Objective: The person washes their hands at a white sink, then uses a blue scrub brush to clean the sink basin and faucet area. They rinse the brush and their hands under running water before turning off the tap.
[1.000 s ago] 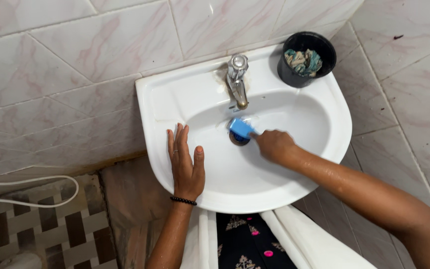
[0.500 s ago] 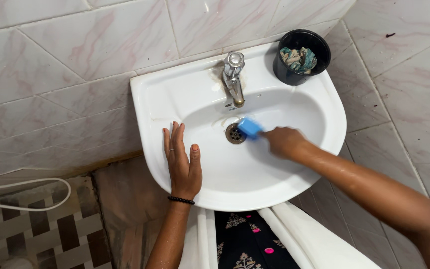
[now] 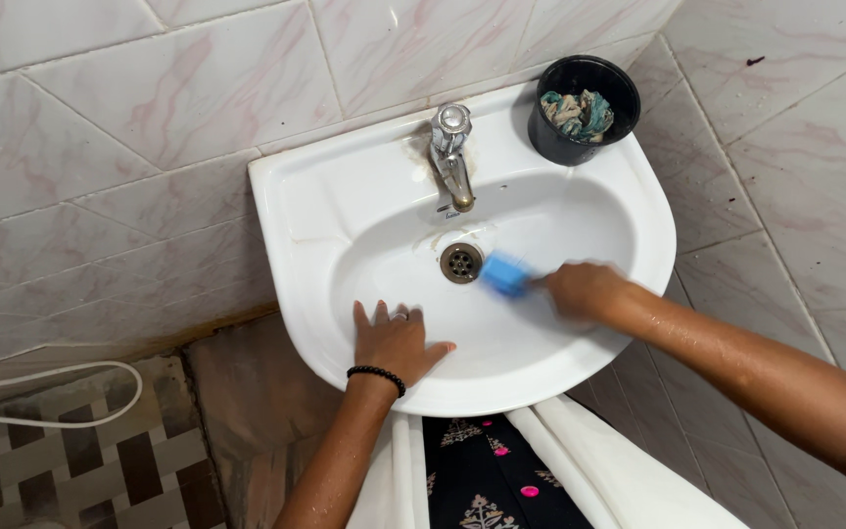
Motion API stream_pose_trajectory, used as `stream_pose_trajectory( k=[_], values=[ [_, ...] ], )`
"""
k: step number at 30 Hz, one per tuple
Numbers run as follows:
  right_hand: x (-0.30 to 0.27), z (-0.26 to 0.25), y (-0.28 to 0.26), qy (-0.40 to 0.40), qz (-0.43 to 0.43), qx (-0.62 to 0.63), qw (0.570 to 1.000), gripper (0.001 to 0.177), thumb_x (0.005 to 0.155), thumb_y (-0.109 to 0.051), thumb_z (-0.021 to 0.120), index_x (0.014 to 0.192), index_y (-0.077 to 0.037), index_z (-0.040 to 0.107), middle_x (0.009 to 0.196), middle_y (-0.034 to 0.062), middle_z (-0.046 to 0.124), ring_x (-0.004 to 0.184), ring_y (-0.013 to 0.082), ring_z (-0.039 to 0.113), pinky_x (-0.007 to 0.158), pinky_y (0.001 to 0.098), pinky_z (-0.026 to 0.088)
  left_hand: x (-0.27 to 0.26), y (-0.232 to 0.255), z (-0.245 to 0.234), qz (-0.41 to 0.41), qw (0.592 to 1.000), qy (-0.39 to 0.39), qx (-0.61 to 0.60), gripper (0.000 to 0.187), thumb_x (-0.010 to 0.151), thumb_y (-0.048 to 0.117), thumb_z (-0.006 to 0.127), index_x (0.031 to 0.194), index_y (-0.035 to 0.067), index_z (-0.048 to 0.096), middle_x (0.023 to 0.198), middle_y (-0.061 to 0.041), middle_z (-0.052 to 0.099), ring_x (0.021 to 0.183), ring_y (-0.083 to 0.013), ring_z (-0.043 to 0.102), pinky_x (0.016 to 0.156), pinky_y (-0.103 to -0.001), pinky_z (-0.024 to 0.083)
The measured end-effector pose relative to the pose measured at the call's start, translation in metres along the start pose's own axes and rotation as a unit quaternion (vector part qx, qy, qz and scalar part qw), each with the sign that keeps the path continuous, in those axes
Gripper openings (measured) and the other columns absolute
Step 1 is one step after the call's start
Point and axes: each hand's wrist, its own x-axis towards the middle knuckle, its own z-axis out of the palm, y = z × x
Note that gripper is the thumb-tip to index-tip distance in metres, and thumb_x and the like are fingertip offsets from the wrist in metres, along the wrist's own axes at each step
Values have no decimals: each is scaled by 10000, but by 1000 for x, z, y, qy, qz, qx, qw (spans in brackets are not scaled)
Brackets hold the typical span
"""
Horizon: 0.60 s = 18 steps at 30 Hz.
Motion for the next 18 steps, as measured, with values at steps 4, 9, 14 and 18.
stream_pose_trajectory(
  k=[4, 9, 14, 18],
  values=[
    [-6, 7, -36, -46, -207, 157, 964, 598, 953, -194, 546, 1534, -307, 458, 1187, 108, 720, 980, 272, 715, 960, 418, 528, 26, 20, 27, 200, 959, 168, -113, 919, 741, 485, 776, 1468, -21, 531, 1446, -358, 469, 1436, -521, 283, 1189, -610, 196],
    [-1, -9, 2, -82, -120, 379, 914, 473, 997, -320, 520, 1453, -203, 566, 1101, 118, 781, 1003, 203, 730, 967, 387, 539, 71, 16, 22, 94, 986, 128, 56, 213, 946, 226, 635, 1005, 76, 774, 1218, -203, 673, 1302, -422, 486, 1056, -554, 395],
    [-9, 23, 72, 427, -90, 355, 827, 378, 1068, -300, 553, 1319, -50, 685, 1147, 134, 742, 1098, 206, 636, 916, 431, 513, 127, 49, 47, 165, 972, 144, -81, 152, 963, 202, 654, 999, 92, 752, 966, -186, 731, 963, -368, 698, 918, -483, 526],
    [-12, 46, 84, 469, -45, 488, 735, 352, 1078, -287, 522, 1240, -47, 721, 1031, 101, 735, 867, 165, 634, 769, 344, 498, 108, 106, 66, 325, 921, 190, -104, 123, 848, 179, 734, 792, 76, 771, 867, -193, 737, 930, -368, 695, 1047, -504, 458]
  ],
)
